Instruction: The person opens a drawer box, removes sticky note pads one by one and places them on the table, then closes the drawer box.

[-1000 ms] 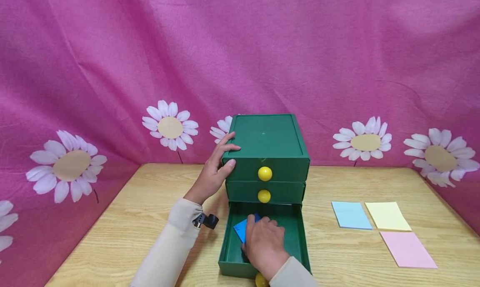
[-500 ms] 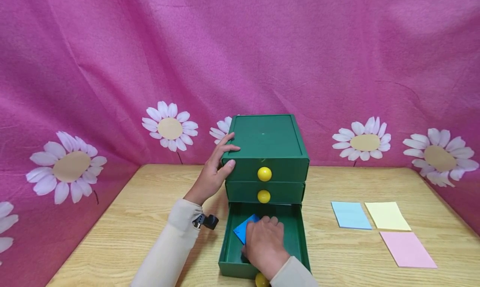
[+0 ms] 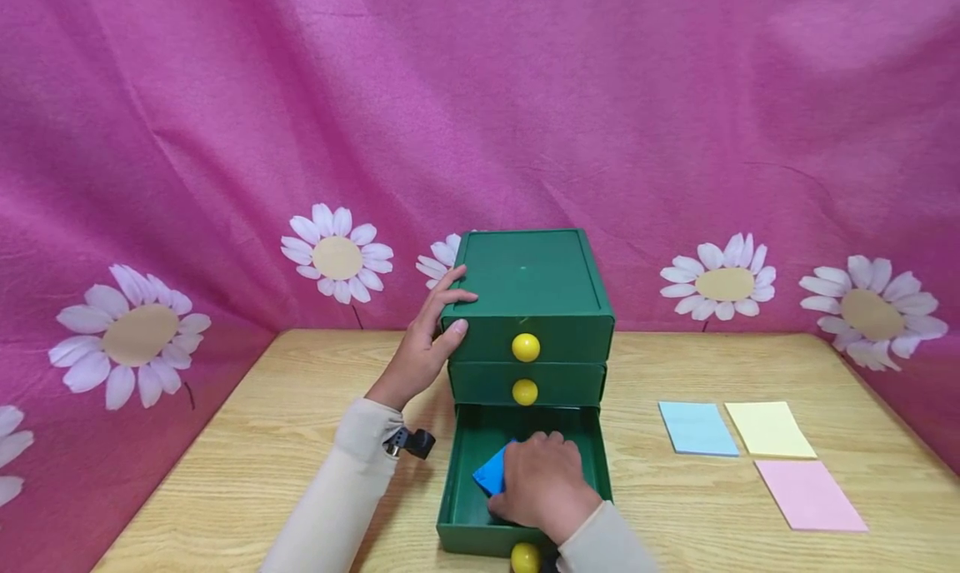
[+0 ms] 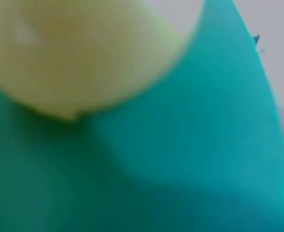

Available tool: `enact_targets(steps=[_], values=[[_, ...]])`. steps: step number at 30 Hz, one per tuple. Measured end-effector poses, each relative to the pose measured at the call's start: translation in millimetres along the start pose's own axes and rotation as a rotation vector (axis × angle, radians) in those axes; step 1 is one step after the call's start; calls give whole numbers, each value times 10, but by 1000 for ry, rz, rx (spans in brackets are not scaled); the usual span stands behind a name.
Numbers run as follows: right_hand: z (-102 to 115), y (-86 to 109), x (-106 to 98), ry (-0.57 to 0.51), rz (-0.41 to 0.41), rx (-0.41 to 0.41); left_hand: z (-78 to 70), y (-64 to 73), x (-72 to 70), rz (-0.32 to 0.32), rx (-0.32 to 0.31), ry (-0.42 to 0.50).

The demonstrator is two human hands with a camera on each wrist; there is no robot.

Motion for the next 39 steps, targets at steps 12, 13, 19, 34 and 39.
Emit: enact_targets(steps=[12,13,19,34,39], values=[[-158,76,-118,-123,36,-54,77,-4,4,-1,-8,-2],[-176,85,-146,-134,27,-55,75,-4,6,-1,-8,-2],[-290,148,-323,-143,-26,-39,0,-4,11,3,-4,10],[-514,242,-526,-146,-30,20,2,11,-9,-8,4,12],[-588,263,-549,-179,-15,13,16,9,2,-5,-7,6]])
Point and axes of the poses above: each hand's wrist, its own y-axis away from the middle knuckle, its own x-axis out of the palm, z = x × y, the point moved 9 cm from there along -y, towards the middle knuckle, and after that the axes turned 3 degrees about y, right-handed, at the moved point
